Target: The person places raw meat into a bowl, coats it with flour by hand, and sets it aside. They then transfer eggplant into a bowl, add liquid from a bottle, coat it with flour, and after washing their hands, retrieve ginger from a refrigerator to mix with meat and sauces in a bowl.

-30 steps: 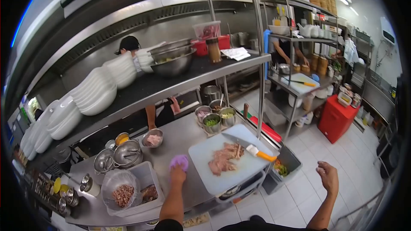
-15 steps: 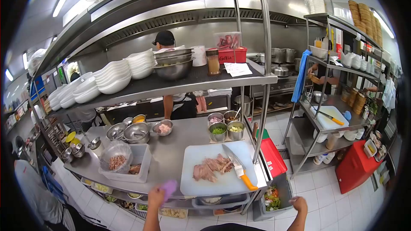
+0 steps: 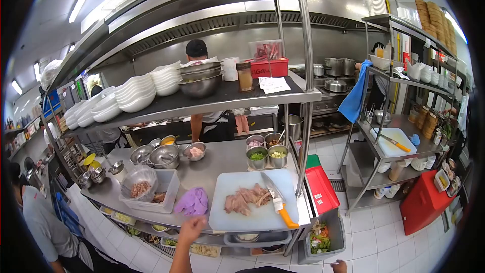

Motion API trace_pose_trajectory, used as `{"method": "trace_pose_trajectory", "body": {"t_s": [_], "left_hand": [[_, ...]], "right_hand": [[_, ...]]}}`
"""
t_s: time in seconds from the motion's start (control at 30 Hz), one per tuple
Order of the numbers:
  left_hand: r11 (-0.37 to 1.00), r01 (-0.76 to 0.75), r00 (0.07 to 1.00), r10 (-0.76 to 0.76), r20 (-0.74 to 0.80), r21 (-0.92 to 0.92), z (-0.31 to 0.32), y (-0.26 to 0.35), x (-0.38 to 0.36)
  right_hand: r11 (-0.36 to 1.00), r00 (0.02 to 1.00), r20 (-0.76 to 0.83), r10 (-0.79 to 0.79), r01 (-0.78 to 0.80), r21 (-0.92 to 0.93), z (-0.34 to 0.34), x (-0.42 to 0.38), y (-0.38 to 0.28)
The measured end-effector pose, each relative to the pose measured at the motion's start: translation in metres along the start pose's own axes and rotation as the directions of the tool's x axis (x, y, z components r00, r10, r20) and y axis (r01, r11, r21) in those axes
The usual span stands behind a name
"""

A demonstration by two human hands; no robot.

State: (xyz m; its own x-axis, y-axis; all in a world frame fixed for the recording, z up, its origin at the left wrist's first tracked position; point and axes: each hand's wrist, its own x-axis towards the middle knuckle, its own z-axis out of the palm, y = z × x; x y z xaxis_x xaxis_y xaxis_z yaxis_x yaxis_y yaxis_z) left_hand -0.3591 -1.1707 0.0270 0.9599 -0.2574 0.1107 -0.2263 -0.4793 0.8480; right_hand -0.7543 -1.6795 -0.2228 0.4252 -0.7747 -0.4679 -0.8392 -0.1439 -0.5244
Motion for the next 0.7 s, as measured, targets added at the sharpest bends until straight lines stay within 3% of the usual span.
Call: {"method": "trace_pose_trajectory", "body": {"t_s": [0.07,0.13,0.2,0.27,0.37,0.53,0.6,0.7], "left_hand": [[0.992,0.12,0.982,-0.125,0.143,0.042,0.009,-0.032,-0.039],[0.958,0.105,0.959,-0.169,0.227,0.268,0.015,-0.072,-0.075],[0.932,0.29,0.862,-0.353,0.365,0.216,0.026,-0.172,-0.108],[0.852,0.471,0.742,-0.523,0.419,0.228,0.024,-0.202,-0.135],[0.735,0.649,0.623,-0.661,0.419,0.194,0.014,-0.225,-0.163],[0.611,0.791,0.543,-0.732,0.411,0.044,-0.02,-0.276,-0.233],[0.587,0.808,0.55,-0.724,0.416,-0.047,-0.026,-0.303,-0.288],[0.653,0.753,0.635,-0.69,0.347,-0.08,-0.026,-0.335,-0.341]], "right_hand": [[0.978,0.912,-0.378,-0.161,0.198,0.06,0.007,0.046,0.03],[0.946,0.818,-0.548,-0.176,0.294,0.135,-0.03,0.016,-0.032],[0.921,0.764,-0.596,-0.249,0.377,0.099,-0.06,0.01,-0.08],[0.867,0.629,-0.695,-0.35,0.498,0.014,-0.079,0.006,-0.131],[0.771,0.545,-0.726,-0.419,0.636,0.033,-0.099,-0.028,-0.214],[0.566,0.414,-0.703,-0.578,0.824,0.02,-0.079,-0.109,-0.33],[0.471,0.363,-0.635,-0.682,0.882,-0.002,-0.054,-0.126,-0.369],[0.318,0.306,-0.54,-0.784,0.945,0.073,-0.011,-0.155,-0.425]]}}
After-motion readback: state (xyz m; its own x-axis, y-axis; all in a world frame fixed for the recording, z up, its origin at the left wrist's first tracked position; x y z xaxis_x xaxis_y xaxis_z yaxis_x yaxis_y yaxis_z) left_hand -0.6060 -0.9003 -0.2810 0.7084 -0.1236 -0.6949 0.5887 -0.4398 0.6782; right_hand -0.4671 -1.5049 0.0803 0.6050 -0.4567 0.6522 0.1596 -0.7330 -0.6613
